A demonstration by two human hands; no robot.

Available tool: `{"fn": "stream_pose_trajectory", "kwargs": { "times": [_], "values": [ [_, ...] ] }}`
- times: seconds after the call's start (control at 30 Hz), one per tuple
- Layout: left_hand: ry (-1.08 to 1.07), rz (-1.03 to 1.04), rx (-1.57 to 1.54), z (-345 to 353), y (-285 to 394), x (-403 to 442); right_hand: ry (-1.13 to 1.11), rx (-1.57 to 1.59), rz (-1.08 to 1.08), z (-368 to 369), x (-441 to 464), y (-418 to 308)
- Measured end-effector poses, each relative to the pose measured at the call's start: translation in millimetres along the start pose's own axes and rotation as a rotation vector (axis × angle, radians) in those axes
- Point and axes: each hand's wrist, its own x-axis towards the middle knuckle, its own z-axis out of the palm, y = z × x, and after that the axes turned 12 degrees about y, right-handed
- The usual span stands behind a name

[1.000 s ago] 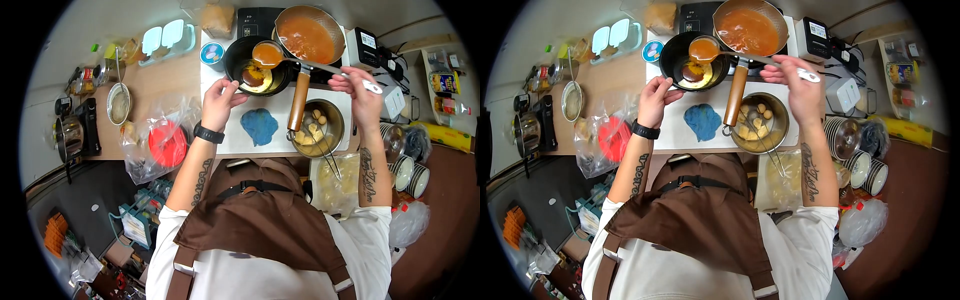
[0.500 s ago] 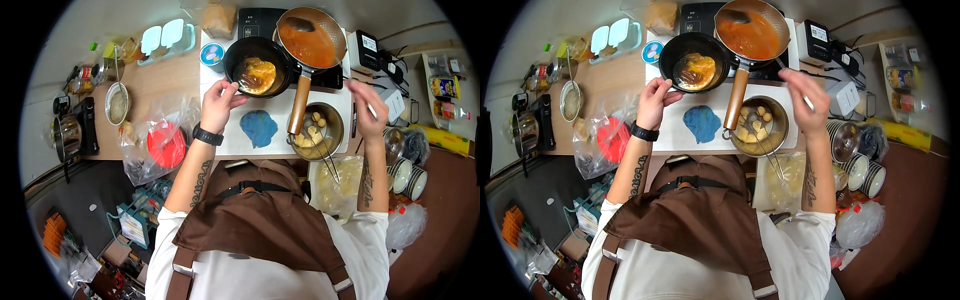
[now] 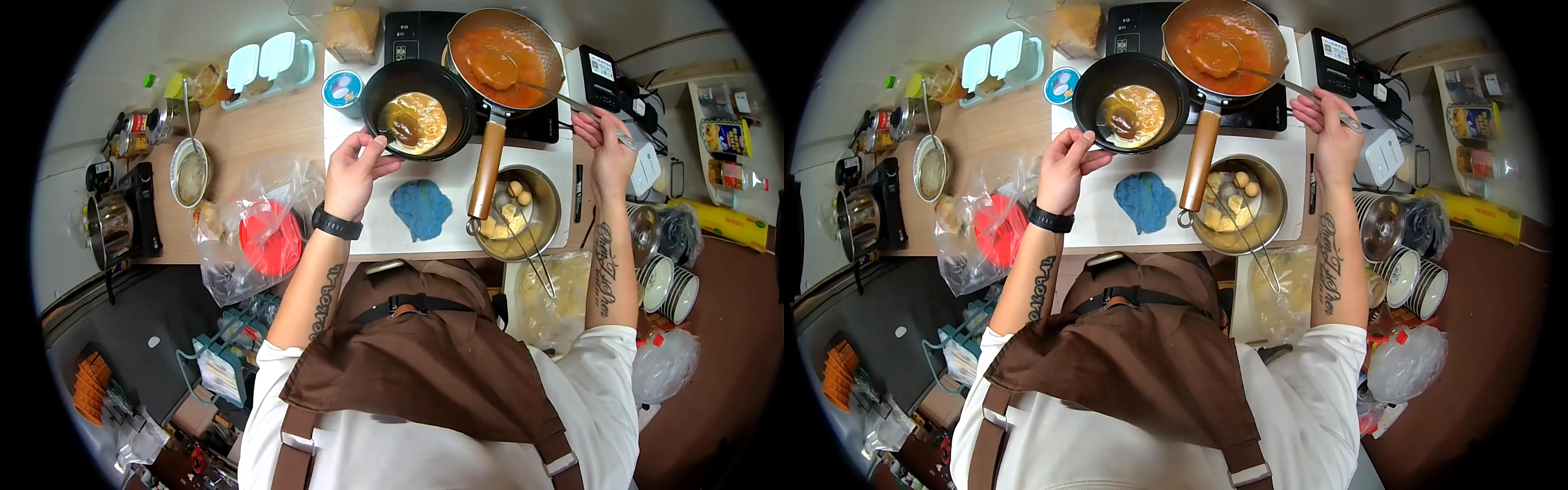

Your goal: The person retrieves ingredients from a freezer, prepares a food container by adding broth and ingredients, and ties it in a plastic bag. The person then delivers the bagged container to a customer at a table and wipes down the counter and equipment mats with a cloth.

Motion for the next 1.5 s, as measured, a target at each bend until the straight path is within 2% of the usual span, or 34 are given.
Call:
{"fn": "stream_pose_trajectory", "kwargs": {
  "times": [0.3, 0.7, 0.83, 0.97, 1.07, 1.17, 1.37, 1.5],
  "values": [
    [-0.011, -0.021, -0.019, 0.6, -0.5, -2.5, -0.046, -0.04, -0.066, -2.9, -29.9, -48.3],
    [-0.015, -0.02, -0.023, 0.8, -1.2, 0.1, -0.443, 0.024, -0.046, 18.3, -72.1, -27.3],
    [-0.023, -0.015, -0.026, 8.4, 0.5, 0.6, -0.603, -0.178, -0.481, 4.6, -75.1, -33.4],
    [-0.011, -0.019, -0.009, 5.2, 1.5, -1.3, -0.444, -0.297, -0.754, -3.2, -68.4, -40.2],
    [-0.002, -0.023, -0.011, 1.4, 1.1, -1.1, -0.252, -0.396, -0.73, -4.0, -39.9, -25.8],
    [0.01, -0.017, -0.005, -0.4, 1.4, -1.9, -0.121, -0.257, -0.472, -1.4, -12.9, 5.7],
    [-0.002, -0.006, -0.011, -0.3, -1.0, -1.2, -0.025, -0.049, -0.101, 1.7, -6.4, 10.0],
    [-0.009, -0.012, -0.015, 2.7, 1.7, -0.1, 0.01, 0.009, -0.013, -4.2, -3.4, 4.4]
  ]
}}
